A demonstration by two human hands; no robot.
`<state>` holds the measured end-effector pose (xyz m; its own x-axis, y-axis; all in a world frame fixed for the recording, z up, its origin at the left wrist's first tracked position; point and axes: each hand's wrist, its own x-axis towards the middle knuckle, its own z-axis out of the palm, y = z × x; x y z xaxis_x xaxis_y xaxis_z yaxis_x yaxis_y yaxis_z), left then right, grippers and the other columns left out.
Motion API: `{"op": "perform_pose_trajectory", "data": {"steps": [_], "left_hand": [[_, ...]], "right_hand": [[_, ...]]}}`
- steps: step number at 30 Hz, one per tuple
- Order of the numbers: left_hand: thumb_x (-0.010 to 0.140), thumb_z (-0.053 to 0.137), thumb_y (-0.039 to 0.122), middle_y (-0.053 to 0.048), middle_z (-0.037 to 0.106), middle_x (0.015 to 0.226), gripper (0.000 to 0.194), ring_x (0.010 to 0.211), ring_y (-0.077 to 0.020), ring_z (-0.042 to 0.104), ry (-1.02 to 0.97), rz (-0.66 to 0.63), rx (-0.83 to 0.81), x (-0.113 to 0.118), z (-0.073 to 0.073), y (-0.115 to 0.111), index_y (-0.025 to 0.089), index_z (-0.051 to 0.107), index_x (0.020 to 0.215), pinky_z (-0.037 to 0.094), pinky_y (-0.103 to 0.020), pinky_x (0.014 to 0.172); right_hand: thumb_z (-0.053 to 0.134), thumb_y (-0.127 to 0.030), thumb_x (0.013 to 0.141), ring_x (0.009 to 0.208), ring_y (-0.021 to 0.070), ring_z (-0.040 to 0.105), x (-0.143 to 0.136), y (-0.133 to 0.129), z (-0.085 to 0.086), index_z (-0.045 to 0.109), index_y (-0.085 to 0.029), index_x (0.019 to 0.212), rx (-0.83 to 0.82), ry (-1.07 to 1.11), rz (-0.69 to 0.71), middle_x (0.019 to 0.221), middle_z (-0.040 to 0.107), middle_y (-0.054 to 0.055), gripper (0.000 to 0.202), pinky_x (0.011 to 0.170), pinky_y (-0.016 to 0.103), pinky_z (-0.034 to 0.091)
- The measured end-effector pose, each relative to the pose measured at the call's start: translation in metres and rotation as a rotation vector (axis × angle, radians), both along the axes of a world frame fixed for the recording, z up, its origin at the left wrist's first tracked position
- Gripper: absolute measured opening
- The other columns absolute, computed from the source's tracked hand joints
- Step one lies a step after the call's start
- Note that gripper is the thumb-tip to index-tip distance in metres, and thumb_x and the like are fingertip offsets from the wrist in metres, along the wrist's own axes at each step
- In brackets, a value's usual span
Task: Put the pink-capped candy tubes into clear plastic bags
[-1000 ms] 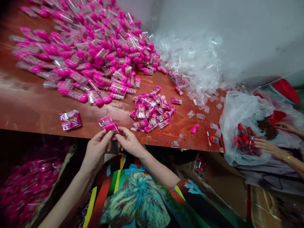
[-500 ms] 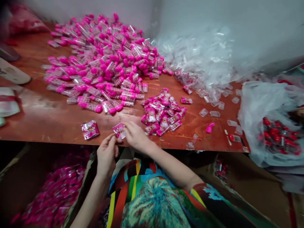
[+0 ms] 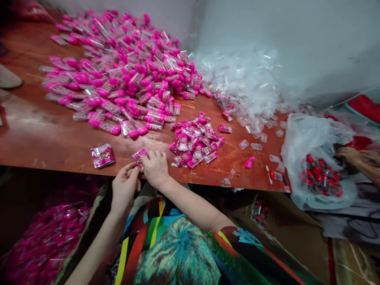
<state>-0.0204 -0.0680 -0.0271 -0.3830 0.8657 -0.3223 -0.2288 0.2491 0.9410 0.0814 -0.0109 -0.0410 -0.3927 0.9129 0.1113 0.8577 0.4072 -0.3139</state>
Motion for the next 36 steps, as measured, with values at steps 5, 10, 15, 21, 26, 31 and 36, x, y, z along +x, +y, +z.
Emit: {"op": "perform_pose_trajectory", "data": {"steps": [5, 10, 15, 21, 26, 31, 36], "left_hand": [[0.083, 0.069, 0.033, 0.000, 0.068, 0.076, 0.030, 0.035, -0.0041, 0.040, 0.002, -0.003, 0.022, 0.000, -0.001, -0.001, 0.014, 0.062, 0.106, 0.028, -0.019, 0.034], [0.081, 0.070, 0.035, 0.000, 0.068, 0.076, 0.031, 0.034, -0.0042, 0.041, 0.011, 0.012, 0.028, 0.000, -0.001, -0.001, 0.015, 0.063, 0.103, 0.028, -0.019, 0.034], [0.077, 0.075, 0.045, 0.003, 0.061, 0.062, 0.037, 0.037, -0.0043, 0.037, -0.005, -0.002, 0.027, 0.006, 0.005, 0.000, 0.015, 0.068, 0.097, 0.024, -0.019, 0.037], [0.078, 0.074, 0.043, 0.008, 0.040, 0.043, 0.032, 0.040, -0.0055, 0.031, -0.087, -0.029, 0.075, 0.013, 0.017, 0.003, 0.017, 0.060, 0.066, 0.021, -0.020, 0.042], [0.080, 0.072, 0.044, 0.006, 0.042, 0.042, 0.034, 0.038, -0.0056, 0.033, -0.137, -0.126, 0.049, 0.013, 0.021, 0.002, 0.017, 0.058, 0.064, 0.019, -0.021, 0.043], [0.080, 0.072, 0.044, 0.007, 0.041, 0.041, 0.034, 0.036, -0.0054, 0.033, -0.208, -0.063, -0.026, 0.022, 0.016, 0.001, 0.017, 0.059, 0.064, 0.018, -0.023, 0.042], [0.075, 0.075, 0.043, 0.005, 0.043, 0.039, 0.040, 0.039, -0.0058, 0.035, -0.150, 0.048, -0.062, 0.023, 0.013, 0.004, 0.017, 0.055, 0.052, 0.022, -0.023, 0.045]], "right_hand": [[0.056, -0.044, 0.098, 0.107, 0.0259, 0.047, 0.008, 0.002, 0.000, 0.069, -0.025, 0.120, -0.009, 0.081, -0.073, 0.118, 0.059, 0.010, 0.032, 0.091, 0.040, 0.033], [0.058, -0.037, 0.098, 0.105, 0.0240, 0.049, 0.013, 0.003, -0.002, 0.075, -0.025, 0.102, 0.010, 0.154, -0.073, 0.106, 0.062, 0.007, 0.022, 0.091, 0.039, 0.033], [0.059, -0.030, 0.098, 0.105, 0.0200, 0.054, 0.014, -0.006, -0.002, 0.074, -0.024, 0.103, 0.025, 0.465, -0.078, 0.106, 0.064, 0.006, 0.017, 0.096, 0.038, 0.036], [0.056, -0.035, 0.096, 0.107, 0.0181, 0.062, 0.024, -0.017, 0.004, 0.069, -0.023, 0.113, -0.304, 1.061, -0.032, 0.112, 0.066, 0.006, 0.024, 0.097, 0.034, 0.047], [0.071, -0.036, 0.084, 0.090, 0.0139, 0.065, 0.037, -0.008, 0.001, 0.061, -0.024, 0.121, -0.591, 1.281, -0.126, 0.103, 0.069, 0.003, 0.039, 0.083, 0.028, 0.053], [0.072, -0.030, 0.082, 0.081, 0.0129, 0.063, 0.042, -0.008, -0.004, 0.061, -0.024, 0.117, -0.486, 1.199, -0.114, 0.090, 0.066, -0.001, 0.037, 0.077, 0.026, 0.052], [0.062, -0.029, 0.090, 0.089, 0.0150, 0.064, 0.031, -0.015, -0.002, 0.061, -0.023, 0.114, -0.370, 1.131, -0.081, 0.100, 0.067, 0.002, 0.025, 0.084, 0.029, 0.053]]}}
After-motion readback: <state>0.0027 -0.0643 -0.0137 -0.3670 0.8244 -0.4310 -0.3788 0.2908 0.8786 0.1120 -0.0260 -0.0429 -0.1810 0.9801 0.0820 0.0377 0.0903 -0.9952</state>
